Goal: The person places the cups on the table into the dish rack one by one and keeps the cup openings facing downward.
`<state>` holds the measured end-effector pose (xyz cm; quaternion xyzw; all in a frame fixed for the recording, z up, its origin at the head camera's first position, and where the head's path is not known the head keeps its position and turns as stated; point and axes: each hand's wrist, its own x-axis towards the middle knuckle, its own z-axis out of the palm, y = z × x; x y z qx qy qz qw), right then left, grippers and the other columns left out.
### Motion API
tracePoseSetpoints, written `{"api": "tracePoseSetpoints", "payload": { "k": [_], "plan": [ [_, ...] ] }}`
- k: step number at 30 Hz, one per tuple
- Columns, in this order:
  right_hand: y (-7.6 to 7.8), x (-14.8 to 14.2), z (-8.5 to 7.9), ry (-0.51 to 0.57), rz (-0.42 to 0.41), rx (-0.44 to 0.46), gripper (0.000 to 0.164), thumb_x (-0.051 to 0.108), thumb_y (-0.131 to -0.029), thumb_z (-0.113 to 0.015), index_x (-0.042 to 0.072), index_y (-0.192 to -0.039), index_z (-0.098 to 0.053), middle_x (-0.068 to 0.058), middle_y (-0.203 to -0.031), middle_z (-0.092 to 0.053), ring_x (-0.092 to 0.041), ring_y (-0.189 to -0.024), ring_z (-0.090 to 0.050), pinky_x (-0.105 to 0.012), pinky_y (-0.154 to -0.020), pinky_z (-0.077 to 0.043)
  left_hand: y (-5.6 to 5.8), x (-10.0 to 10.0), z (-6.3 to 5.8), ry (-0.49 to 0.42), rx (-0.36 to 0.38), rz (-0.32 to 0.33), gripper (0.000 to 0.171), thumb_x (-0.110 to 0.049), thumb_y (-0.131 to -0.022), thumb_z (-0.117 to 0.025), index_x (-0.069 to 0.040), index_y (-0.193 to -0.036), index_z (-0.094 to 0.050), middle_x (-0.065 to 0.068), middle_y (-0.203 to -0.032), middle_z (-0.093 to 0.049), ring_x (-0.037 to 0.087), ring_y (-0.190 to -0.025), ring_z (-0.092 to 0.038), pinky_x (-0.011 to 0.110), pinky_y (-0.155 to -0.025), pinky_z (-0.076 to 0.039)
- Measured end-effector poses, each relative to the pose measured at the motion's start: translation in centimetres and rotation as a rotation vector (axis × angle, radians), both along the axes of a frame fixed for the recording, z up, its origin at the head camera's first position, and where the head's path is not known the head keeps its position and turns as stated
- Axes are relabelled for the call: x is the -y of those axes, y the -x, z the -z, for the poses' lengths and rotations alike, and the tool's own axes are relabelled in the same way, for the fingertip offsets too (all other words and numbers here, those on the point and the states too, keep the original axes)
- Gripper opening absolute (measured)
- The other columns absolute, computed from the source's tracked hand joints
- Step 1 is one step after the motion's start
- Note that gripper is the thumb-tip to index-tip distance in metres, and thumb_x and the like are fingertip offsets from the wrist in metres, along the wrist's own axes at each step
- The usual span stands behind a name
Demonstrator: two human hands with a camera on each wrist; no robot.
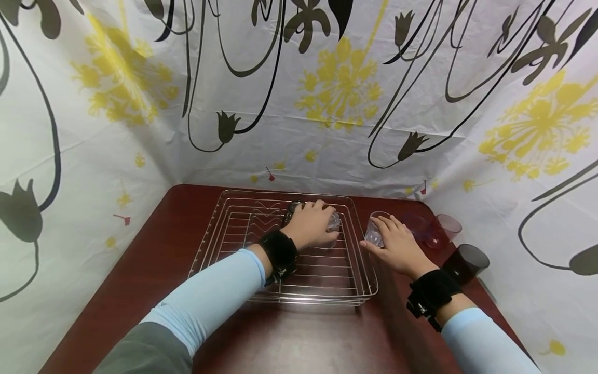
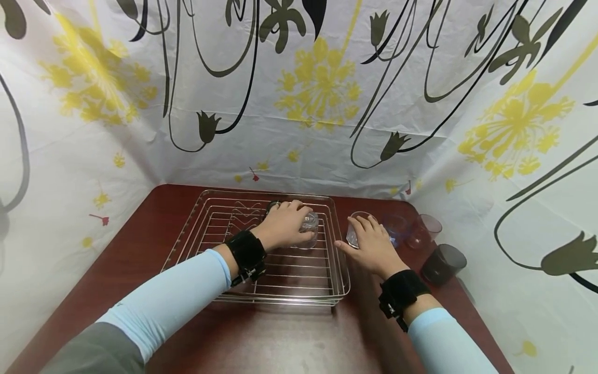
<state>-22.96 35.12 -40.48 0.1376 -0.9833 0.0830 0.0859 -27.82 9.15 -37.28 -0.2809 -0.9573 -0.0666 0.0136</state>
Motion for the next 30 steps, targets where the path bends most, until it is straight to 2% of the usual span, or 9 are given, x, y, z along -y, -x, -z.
{"api": "tracePoseSetpoints", "payload": {
  "k": [9,16,21,27,30],
  "plan": [
    [0.2,0.4,-0.1,-0.008,-0.014,0.006,0.084,0.063,-0.095,-0.053,0.004,-0.152,-0.038,-0.022,-0.155,-0.038,-0.047,-0.146,-0.026,-0.071,-0.112,-0.022,-2.0,2.7,-1.1,-0.024,-0.024,-0.018,0.071,-0.065,-0.092,-0.056,-0.027,-0.151,-0.044,0.005,-0.147,-0.048,0.028,-0.133,-0.048,0.055,-0.108,-0.039],
    [0.3,0.3,-0.2,-0.011,-0.014,0.001,0.084,0.063,-0.096,-0.052,0.003,-0.152,-0.037,-0.022,-0.155,-0.038,-0.048,-0.146,-0.025,-0.071,-0.113,-0.021,-4.2,4.1,-2.0,-0.028,-0.049,-0.036,0.075,-0.067,-0.092,-0.055,-0.027,-0.153,-0.041,0.007,-0.156,-0.041,0.031,-0.141,-0.041,0.059,-0.113,-0.033],
    [0.3,0.3,0.0,0.001,-0.013,0.003,0.084,0.062,-0.096,-0.053,0.004,-0.153,-0.035,-0.022,-0.155,-0.037,-0.047,-0.146,-0.025,-0.072,-0.112,-0.021,-5.5,5.5,-2.0,-0.049,-0.073,-0.057,0.075,-0.065,-0.091,-0.057,-0.025,-0.152,-0.043,0.008,-0.155,-0.042,0.033,-0.142,-0.039,0.061,-0.114,-0.03],
    [0.1,0.4,0.0,0.011,-0.025,0.013,0.085,0.062,-0.096,-0.053,0.004,-0.154,-0.034,-0.021,-0.157,-0.036,-0.048,-0.147,-0.024,-0.072,-0.112,-0.02,-6.9,7.5,-1.8,-0.115,-0.041,-0.105,0.077,-0.067,-0.089,-0.058,-0.025,-0.152,-0.043,0.01,-0.157,-0.04,0.033,-0.144,-0.037,0.063,-0.115,-0.026],
    [0.0,0.3,-0.2,0.002,-0.019,-0.001,0.085,0.063,-0.095,-0.053,0.004,-0.154,-0.035,-0.02,-0.156,-0.037,-0.048,-0.146,-0.024,-0.072,-0.112,-0.021,-7.3,8.4,-1.9,-0.142,-0.05,-0.123,0.078,-0.067,-0.089,-0.058,-0.025,-0.152,-0.043,0.01,-0.157,-0.04,0.034,-0.144,-0.037,0.064,-0.115,-0.026]
  ]
}}
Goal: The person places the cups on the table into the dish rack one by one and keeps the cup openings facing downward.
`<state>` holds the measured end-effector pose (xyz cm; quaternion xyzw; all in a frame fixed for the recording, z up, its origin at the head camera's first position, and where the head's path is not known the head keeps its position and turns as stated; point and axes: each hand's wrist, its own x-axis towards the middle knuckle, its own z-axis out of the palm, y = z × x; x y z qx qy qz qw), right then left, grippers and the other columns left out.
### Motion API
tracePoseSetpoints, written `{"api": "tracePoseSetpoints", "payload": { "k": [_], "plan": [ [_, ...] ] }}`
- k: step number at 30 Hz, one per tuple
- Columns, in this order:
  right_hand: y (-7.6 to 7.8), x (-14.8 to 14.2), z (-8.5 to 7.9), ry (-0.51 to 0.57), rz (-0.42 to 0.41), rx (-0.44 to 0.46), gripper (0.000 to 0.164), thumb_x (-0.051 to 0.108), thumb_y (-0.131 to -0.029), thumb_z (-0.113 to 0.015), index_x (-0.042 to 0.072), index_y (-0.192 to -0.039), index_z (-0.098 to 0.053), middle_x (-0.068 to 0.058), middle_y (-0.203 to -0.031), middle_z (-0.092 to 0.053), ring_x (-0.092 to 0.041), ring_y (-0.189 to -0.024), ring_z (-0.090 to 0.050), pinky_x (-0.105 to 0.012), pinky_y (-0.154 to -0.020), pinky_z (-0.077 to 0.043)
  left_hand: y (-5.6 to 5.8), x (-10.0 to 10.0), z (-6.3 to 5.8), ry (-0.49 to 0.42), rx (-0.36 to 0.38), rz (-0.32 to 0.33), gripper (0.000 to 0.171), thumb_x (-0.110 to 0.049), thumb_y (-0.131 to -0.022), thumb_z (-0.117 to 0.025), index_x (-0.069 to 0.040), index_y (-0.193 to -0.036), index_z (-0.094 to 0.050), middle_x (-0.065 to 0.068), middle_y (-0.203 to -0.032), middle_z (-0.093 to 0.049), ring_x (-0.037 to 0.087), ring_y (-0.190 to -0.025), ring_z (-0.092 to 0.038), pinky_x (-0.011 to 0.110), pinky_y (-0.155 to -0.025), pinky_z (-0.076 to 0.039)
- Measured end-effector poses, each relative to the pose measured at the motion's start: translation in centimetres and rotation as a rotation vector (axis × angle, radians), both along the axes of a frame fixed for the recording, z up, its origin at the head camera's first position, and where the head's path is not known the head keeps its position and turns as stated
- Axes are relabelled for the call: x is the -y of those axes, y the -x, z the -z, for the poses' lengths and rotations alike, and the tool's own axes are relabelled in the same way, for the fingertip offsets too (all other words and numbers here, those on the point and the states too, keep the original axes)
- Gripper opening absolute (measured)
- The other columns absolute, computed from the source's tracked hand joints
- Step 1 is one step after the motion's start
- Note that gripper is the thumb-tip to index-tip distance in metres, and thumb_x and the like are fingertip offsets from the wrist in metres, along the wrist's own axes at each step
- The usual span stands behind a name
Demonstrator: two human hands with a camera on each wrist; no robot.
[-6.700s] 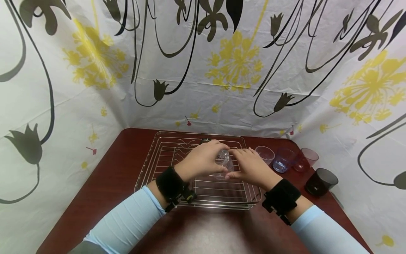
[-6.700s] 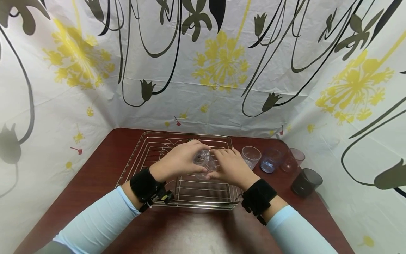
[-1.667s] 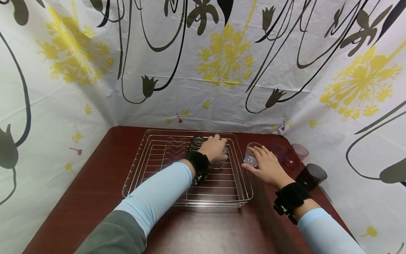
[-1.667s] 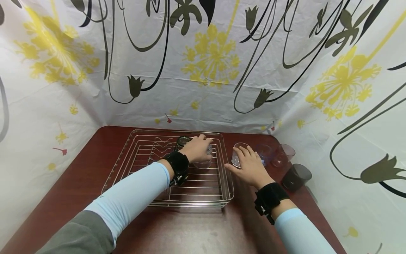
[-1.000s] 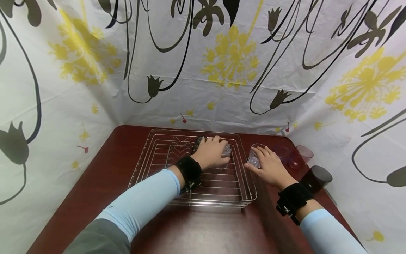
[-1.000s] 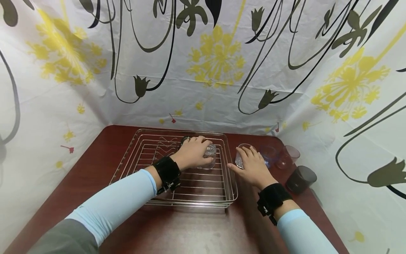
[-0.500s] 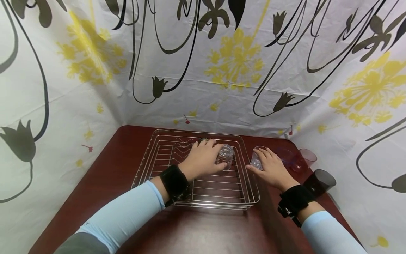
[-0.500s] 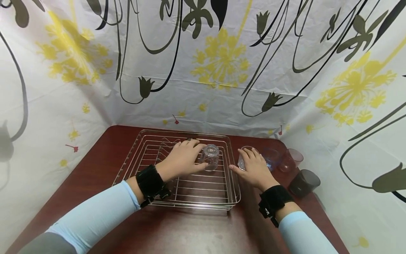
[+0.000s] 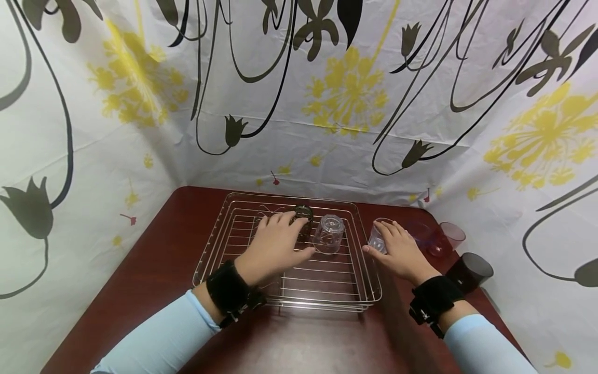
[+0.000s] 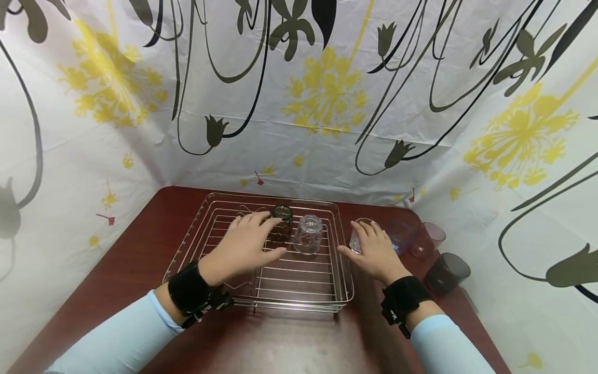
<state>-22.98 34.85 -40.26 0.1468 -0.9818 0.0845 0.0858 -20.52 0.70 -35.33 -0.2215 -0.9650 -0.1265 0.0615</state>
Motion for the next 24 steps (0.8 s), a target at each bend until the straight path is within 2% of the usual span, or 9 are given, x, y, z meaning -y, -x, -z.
{"api": "tracePoseSetpoints", "payload": {
  "k": [7,12,19,24],
  "plan": [
    [-0.1,0.0,0.0,-0.005,0.012,0.008,0.085,0.063,-0.095,-0.053,0.005,-0.154,-0.035,-0.021,-0.157,-0.036,-0.049,-0.147,-0.023,-0.071,-0.113,-0.019,-1.0,2.2,0.2,-0.002,0.0,-0.073,0.081,-0.071,-0.088,-0.057,-0.026,-0.154,-0.04,0.01,-0.159,-0.037,0.036,-0.145,-0.035,0.065,-0.116,-0.025],
    [0.0,0.2,0.1,-0.005,0.01,0.001,0.084,0.063,-0.095,-0.053,0.004,-0.153,-0.036,-0.021,-0.156,-0.037,-0.048,-0.147,-0.023,-0.071,-0.113,-0.02,-1.7,3.7,0.7,-0.028,-0.048,-0.112,0.078,-0.069,-0.088,-0.058,-0.027,-0.153,-0.042,0.011,-0.159,-0.037,0.038,-0.145,-0.034,0.067,-0.114,-0.025],
    [0.2,-0.1,0.2,-0.002,-0.007,0.003,0.083,0.061,-0.096,-0.053,0.003,-0.153,-0.036,-0.022,-0.156,-0.036,-0.047,-0.147,-0.024,-0.068,-0.115,-0.02,-3.2,4.7,1.2,-0.071,-0.068,-0.12,0.076,-0.067,-0.087,-0.061,-0.028,-0.151,-0.044,0.011,-0.158,-0.038,0.038,-0.145,-0.035,0.068,-0.113,-0.026],
    [0.5,-0.5,0.6,0.005,-0.023,-0.004,0.081,0.058,-0.097,-0.055,0.001,-0.152,-0.037,-0.023,-0.155,-0.037,-0.046,-0.145,-0.027,-0.064,-0.117,-0.02,-3.6,4.8,1.6,-0.081,-0.066,-0.116,0.076,-0.068,-0.088,-0.059,-0.027,-0.151,-0.045,0.011,-0.158,-0.039,0.038,-0.144,-0.037,0.067,-0.113,-0.027]
  ]
}}
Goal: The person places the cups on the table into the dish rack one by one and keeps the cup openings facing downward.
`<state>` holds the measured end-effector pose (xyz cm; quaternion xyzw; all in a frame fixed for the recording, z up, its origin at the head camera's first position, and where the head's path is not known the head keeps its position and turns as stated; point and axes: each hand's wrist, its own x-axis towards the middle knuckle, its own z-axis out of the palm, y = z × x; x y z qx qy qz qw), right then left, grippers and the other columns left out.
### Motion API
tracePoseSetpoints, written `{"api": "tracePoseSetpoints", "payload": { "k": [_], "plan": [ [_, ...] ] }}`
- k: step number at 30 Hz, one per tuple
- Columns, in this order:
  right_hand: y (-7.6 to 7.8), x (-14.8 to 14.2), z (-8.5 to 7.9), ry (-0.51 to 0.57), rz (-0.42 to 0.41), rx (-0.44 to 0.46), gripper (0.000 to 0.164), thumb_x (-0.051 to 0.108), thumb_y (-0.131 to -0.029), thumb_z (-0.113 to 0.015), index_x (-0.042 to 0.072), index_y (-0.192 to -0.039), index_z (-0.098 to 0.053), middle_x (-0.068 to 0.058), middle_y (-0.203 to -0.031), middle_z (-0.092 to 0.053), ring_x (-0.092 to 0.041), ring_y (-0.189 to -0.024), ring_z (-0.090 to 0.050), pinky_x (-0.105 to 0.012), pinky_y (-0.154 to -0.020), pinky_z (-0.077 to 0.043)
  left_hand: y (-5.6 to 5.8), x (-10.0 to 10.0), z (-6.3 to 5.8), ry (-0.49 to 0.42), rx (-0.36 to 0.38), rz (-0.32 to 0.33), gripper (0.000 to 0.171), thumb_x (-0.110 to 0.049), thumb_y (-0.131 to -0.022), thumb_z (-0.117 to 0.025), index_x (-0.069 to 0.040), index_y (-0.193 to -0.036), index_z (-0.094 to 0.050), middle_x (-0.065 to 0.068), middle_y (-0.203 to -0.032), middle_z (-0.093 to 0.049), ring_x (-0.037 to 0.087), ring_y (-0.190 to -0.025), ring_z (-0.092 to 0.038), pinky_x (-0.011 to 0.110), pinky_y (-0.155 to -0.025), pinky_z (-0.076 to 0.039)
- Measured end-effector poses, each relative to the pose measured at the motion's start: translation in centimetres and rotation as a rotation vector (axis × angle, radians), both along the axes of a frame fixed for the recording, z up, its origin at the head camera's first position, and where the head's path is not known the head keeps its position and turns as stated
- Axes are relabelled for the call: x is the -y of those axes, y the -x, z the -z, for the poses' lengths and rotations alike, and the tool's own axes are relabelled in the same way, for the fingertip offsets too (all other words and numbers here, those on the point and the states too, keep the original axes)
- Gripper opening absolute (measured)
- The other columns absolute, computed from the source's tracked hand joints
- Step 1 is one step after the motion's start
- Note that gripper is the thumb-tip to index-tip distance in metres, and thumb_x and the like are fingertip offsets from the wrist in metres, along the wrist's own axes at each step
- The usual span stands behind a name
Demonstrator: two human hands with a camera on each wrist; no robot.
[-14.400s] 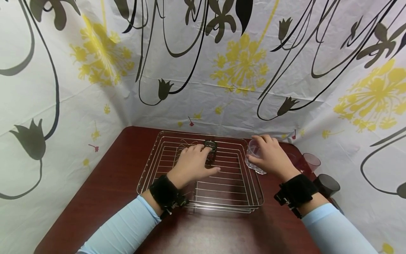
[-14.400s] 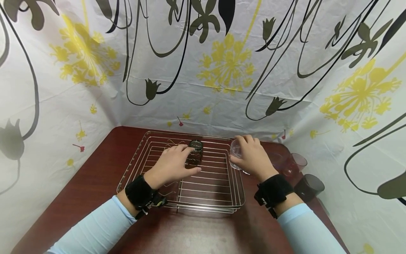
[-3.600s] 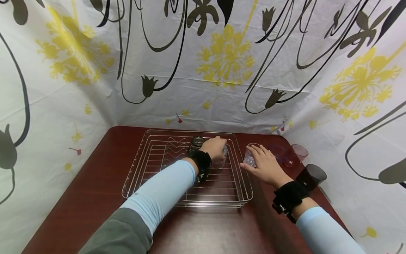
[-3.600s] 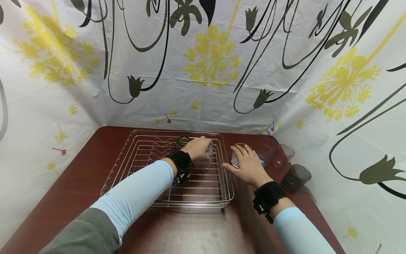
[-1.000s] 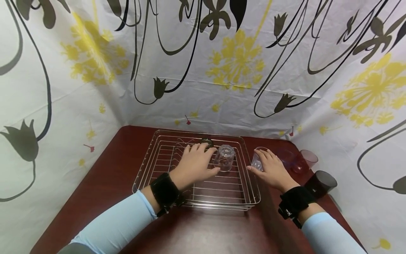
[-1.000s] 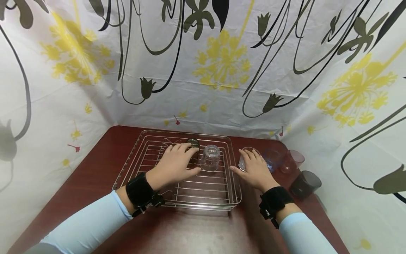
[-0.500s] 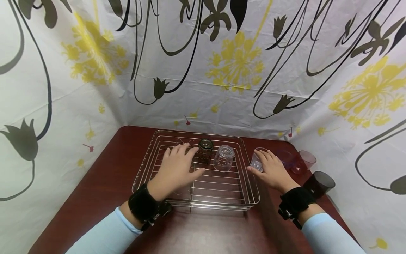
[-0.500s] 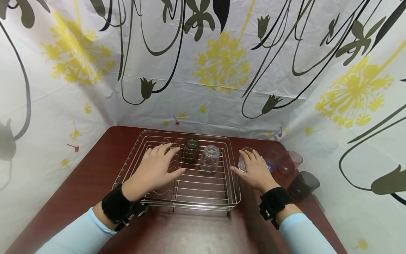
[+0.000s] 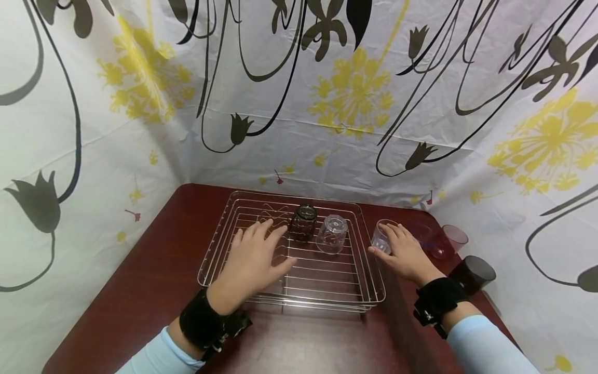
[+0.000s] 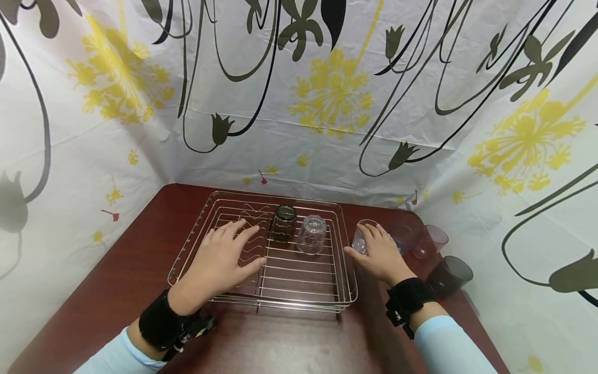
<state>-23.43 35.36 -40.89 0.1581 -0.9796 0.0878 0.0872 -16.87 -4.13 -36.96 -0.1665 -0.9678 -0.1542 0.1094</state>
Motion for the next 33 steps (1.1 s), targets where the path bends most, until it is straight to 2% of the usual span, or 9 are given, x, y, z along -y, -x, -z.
{"api": "tracePoseSetpoints", "payload": {
  "k": [14,19,26,33],
  "plan": [
    [0.6,-0.3,0.3,0.002,-0.002,-0.007,0.079,0.058,-0.097,-0.054,0.001,-0.15,-0.04,-0.023,-0.153,-0.04,-0.045,-0.145,-0.029,-0.063,-0.117,-0.019,0.0,-0.1,0.9,-0.011,0.026,0.005,0.077,-0.068,-0.087,-0.06,-0.027,-0.151,-0.045,0.011,-0.157,-0.04,0.038,-0.144,-0.037,0.066,-0.113,-0.028],
    [0.8,-0.6,0.3,0.015,0.014,0.016,0.077,0.057,-0.098,-0.054,0.002,-0.151,-0.039,-0.024,-0.154,-0.038,-0.046,-0.145,-0.027,-0.063,-0.117,-0.017,0.0,-0.1,1.0,-0.01,0.02,0.004,0.077,-0.068,-0.087,-0.061,-0.026,-0.15,-0.046,0.011,-0.157,-0.04,0.038,-0.143,-0.038,0.067,-0.113,-0.028],
    [1.0,-0.8,0.3,0.014,0.067,0.083,0.077,0.056,-0.099,-0.052,0.005,-0.154,-0.034,-0.027,-0.157,-0.031,-0.054,-0.145,-0.018,-0.073,-0.112,-0.016,-0.2,-0.1,1.0,-0.03,0.028,0.008,0.077,-0.068,-0.086,-0.062,-0.027,-0.15,-0.046,0.011,-0.157,-0.04,0.039,-0.143,-0.037,0.067,-0.114,-0.026],
    [1.5,-1.2,0.6,0.014,0.062,0.095,0.076,0.055,-0.1,-0.051,0.003,-0.154,-0.033,-0.029,-0.157,-0.03,-0.055,-0.145,-0.018,-0.071,-0.113,-0.015,-0.5,-0.2,1.2,-0.025,0.05,0.012,0.077,-0.069,-0.087,-0.061,-0.028,-0.15,-0.046,0.011,-0.159,-0.037,0.039,-0.144,-0.036,0.067,-0.114,-0.025]
  ]
}}
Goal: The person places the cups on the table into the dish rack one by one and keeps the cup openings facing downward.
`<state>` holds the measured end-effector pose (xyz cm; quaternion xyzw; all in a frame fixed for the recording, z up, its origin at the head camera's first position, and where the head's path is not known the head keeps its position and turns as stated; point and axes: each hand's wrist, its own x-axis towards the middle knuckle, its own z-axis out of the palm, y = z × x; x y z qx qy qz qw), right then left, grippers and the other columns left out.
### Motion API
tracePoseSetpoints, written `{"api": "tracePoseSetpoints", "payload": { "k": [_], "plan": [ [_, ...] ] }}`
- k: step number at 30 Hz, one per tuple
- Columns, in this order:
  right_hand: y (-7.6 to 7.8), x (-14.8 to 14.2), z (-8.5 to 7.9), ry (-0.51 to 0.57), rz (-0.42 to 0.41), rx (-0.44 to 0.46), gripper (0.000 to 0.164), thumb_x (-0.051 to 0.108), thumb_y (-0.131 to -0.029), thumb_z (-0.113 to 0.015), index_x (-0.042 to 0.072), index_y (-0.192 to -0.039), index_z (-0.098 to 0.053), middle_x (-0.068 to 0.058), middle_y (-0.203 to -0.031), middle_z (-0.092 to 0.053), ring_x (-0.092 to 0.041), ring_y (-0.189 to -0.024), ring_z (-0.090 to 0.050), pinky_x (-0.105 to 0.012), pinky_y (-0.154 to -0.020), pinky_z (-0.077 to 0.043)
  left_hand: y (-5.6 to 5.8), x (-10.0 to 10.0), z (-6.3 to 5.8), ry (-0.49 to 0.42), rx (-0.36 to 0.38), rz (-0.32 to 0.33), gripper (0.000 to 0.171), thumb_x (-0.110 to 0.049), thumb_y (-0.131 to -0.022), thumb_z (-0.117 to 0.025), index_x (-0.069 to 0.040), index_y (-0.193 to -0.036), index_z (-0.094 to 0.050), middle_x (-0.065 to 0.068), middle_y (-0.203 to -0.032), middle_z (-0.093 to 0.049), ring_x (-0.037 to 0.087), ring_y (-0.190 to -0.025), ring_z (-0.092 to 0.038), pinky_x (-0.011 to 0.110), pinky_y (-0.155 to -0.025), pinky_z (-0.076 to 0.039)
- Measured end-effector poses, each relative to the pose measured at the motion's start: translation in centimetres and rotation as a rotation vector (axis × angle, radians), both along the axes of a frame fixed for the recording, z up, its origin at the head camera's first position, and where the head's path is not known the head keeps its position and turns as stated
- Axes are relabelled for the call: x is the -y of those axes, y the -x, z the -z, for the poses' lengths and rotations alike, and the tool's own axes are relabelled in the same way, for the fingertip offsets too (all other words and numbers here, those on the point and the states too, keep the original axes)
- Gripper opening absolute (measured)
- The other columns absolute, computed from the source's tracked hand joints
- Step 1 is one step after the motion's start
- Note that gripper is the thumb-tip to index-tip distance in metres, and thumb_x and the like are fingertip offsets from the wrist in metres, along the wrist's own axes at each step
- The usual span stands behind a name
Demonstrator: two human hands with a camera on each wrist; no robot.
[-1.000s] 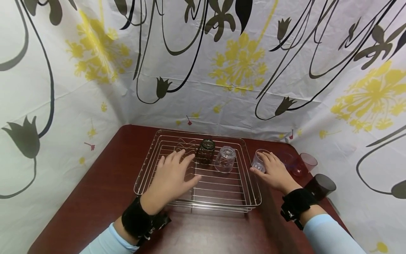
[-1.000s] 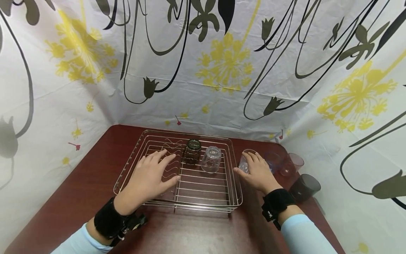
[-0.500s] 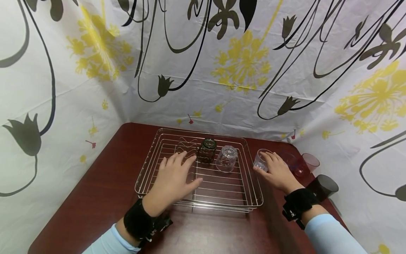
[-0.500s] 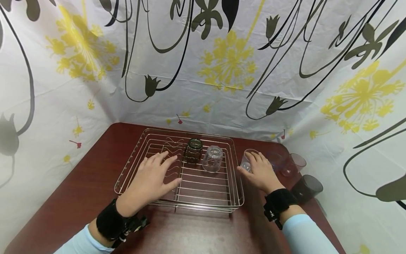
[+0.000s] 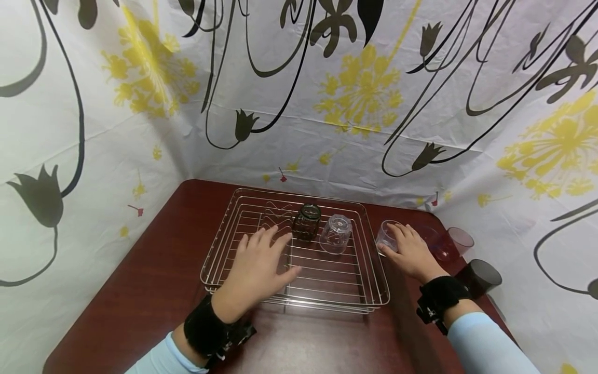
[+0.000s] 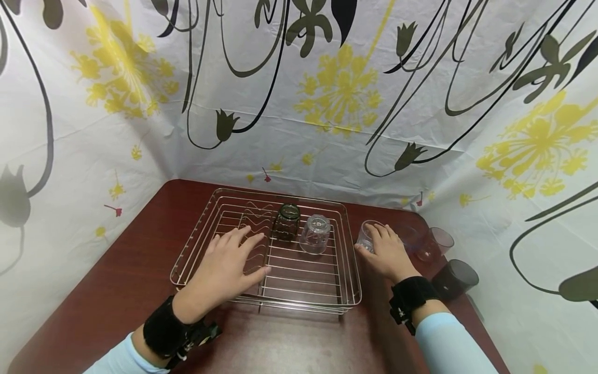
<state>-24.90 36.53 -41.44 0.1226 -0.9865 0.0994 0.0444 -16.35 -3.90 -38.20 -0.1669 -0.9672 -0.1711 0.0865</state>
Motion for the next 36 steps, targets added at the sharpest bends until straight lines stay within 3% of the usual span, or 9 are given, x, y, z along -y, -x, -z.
{"api": "tracePoseSetpoints", "payload": {
  "k": [11,36],
  "plan": [
    [0.7,-0.7,0.6,-0.018,0.008,-0.004,0.074,0.049,-0.1,-0.055,0.002,-0.153,-0.033,-0.031,-0.155,-0.03,-0.056,-0.144,-0.02,-0.072,-0.112,-0.017,-0.2,0.0,0.2,0.013,-0.002,-0.003,0.079,-0.07,-0.086,-0.06,-0.028,-0.151,-0.044,0.011,-0.159,-0.037,0.039,-0.144,-0.036,0.067,-0.114,-0.025],
    [1.7,-2.1,0.9,-0.047,0.043,0.004,0.081,0.058,-0.1,-0.049,0.0,-0.154,-0.031,-0.034,-0.153,-0.03,-0.058,-0.142,-0.019,-0.073,-0.111,-0.016,-0.4,0.0,1.0,-0.015,0.004,0.007,0.078,-0.067,-0.085,-0.063,-0.028,-0.15,-0.046,0.01,-0.156,-0.041,0.038,-0.143,-0.039,0.068,-0.113,-0.026]
  ]
}}
